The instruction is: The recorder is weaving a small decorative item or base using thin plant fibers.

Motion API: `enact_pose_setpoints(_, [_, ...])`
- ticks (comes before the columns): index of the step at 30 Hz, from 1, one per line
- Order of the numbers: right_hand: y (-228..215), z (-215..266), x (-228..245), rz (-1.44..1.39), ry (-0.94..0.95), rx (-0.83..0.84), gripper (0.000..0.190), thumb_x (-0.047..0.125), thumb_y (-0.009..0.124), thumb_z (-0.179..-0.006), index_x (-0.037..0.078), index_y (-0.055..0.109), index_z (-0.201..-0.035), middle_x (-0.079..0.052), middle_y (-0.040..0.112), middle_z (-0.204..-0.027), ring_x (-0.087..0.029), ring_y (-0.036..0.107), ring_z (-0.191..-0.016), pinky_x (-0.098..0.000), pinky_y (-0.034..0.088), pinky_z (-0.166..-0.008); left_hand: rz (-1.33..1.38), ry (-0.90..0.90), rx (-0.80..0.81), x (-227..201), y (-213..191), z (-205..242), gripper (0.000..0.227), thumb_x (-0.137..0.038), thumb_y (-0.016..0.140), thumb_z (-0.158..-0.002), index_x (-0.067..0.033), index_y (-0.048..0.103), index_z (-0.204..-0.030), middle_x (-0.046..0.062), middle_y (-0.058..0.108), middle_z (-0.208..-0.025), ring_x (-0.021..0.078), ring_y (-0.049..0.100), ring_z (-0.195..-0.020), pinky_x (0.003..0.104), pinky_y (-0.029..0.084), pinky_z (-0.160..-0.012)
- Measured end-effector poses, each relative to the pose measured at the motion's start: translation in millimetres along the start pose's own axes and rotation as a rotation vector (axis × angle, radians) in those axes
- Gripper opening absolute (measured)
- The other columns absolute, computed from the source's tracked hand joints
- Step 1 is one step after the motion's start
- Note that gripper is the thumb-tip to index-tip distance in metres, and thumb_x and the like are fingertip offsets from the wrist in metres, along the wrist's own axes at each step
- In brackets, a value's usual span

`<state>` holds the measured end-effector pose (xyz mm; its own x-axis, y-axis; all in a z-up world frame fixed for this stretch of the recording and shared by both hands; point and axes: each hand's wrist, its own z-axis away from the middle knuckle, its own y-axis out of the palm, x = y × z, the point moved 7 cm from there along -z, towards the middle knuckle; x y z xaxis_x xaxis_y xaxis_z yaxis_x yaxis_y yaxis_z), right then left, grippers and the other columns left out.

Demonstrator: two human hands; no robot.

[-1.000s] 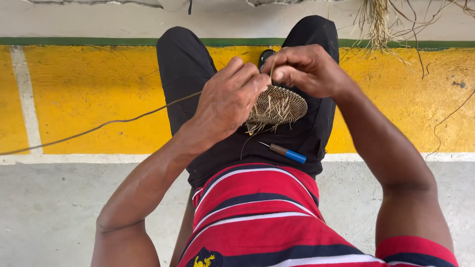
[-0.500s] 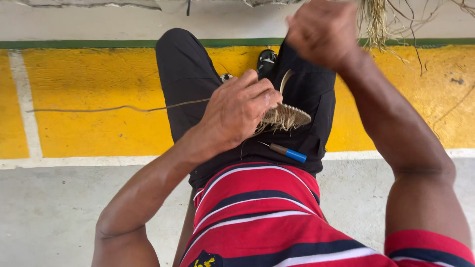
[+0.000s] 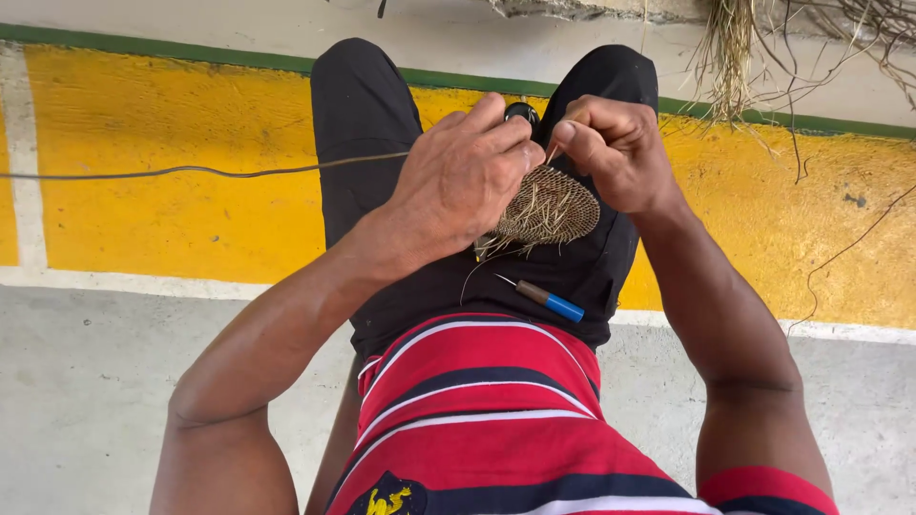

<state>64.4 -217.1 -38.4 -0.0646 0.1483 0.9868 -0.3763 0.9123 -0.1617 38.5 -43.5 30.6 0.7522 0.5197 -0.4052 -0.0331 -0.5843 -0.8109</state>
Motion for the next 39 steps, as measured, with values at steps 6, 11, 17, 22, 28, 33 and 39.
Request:
enact_pose_setpoints(6, [9, 14, 3, -0.091, 0.021, -0.078, 0.025, 0.011, 0.062, -0.109, 0.001, 0.066, -0.086, 0.001, 0.061, -0.077, -0.002, 0.042, -0.062, -0.0224, 0.033, -0.056, -0.018, -0.020, 0.001, 2, 2, 4, 0.018, -0.016, 0.069, -0.093, -0.0074, 0.079, -0.105, 0.002, 0.066, -0.101, 0.0191, 0.059, -0.104, 0.035, 0.057, -0.081])
enact_pose_setpoints(11, [-2, 5, 29, 0.019, -0.035, 0.028, 0.013, 0.009, 0.066, -0.105, 0.000, 0.072, -0.099, 0.000, 0.064, -0.082, -0.005, 0.053, -0.069, -0.0244, 0.042, -0.062, 0.043, -0.059, 0.000, 14, 6, -3, 0.017, -0.015, 0.070, -0.094, -0.0078, 0.080, -0.107, 0.002, 0.063, -0.093, 0.0212, 0.058, -0.096, 0.037, 0.056, -0.077])
enact_pose_setpoints(17, [13, 5, 81, 0.441, -0.247, 0.246, 0.016, 0.012, 0.076, -0.095, 0.002, 0.073, -0.107, -0.005, 0.072, -0.095, -0.016, 0.069, -0.089, -0.0311, 0.056, -0.079, 0.107, -0.057, -0.019, 18, 18, -7, 0.018, -0.014, 0.071, -0.091, -0.0118, 0.081, -0.106, 0.002, 0.059, -0.087, 0.0232, 0.057, -0.092, 0.039, 0.055, -0.075])
enact_pose_setpoints(22, [31, 11, 98, 0.941, -0.423, 0.174, 0.020, 0.012, 0.087, -0.085, 0.005, 0.071, -0.095, -0.005, 0.068, -0.092, -0.020, 0.065, -0.085, -0.0347, 0.054, -0.073, 0.083, -0.049, -0.048, 20, 23, -4, 0.019, -0.013, 0.071, -0.092, -0.0105, 0.080, -0.108, 0.002, 0.061, -0.092, 0.0227, 0.058, -0.098, 0.039, 0.056, -0.079])
enact_pose_setpoints(28, [36, 17, 96, 1.118, -0.454, 0.110, 0.022, 0.001, 0.085, -0.081, 0.006, 0.066, -0.091, -0.003, 0.064, -0.088, -0.019, 0.062, -0.082, -0.0338, 0.052, -0.066, 0.109, -0.044, -0.064, 18, 24, -4, 0.021, -0.012, 0.073, -0.088, -0.0101, 0.081, -0.107, 0.003, 0.063, -0.094, 0.0233, 0.059, -0.100, 0.039, 0.056, -0.081])
enact_pose_setpoints(33, [37, 20, 101, 1.164, -0.460, 0.064, 0.020, -0.003, 0.080, -0.083, 0.006, 0.063, -0.090, -0.003, 0.061, -0.086, -0.018, 0.061, -0.079, -0.0318, 0.050, -0.063, 0.086, -0.042, -0.055, 18, 30, -5, 0.015, -0.014, 0.072, -0.094, -0.0106, 0.080, -0.106, 0.001, 0.063, -0.095, 0.0217, 0.059, -0.101, 0.038, 0.057, -0.080])
enact_pose_setpoints(39, [52, 24, 107, 1.295, -0.512, -0.009, 0.020, -0.001, 0.081, -0.087, 0.006, 0.062, -0.093, -0.004, 0.055, -0.081, -0.019, 0.056, -0.074, -0.0328, 0.045, -0.057, 0.121, -0.039, -0.058, 16, 21, -4, 0.021, -0.014, 0.073, -0.090, -0.0106, 0.081, -0.110, 0.001, 0.060, -0.091, 0.0222, 0.057, -0.096, 0.036, 0.057, -0.078])
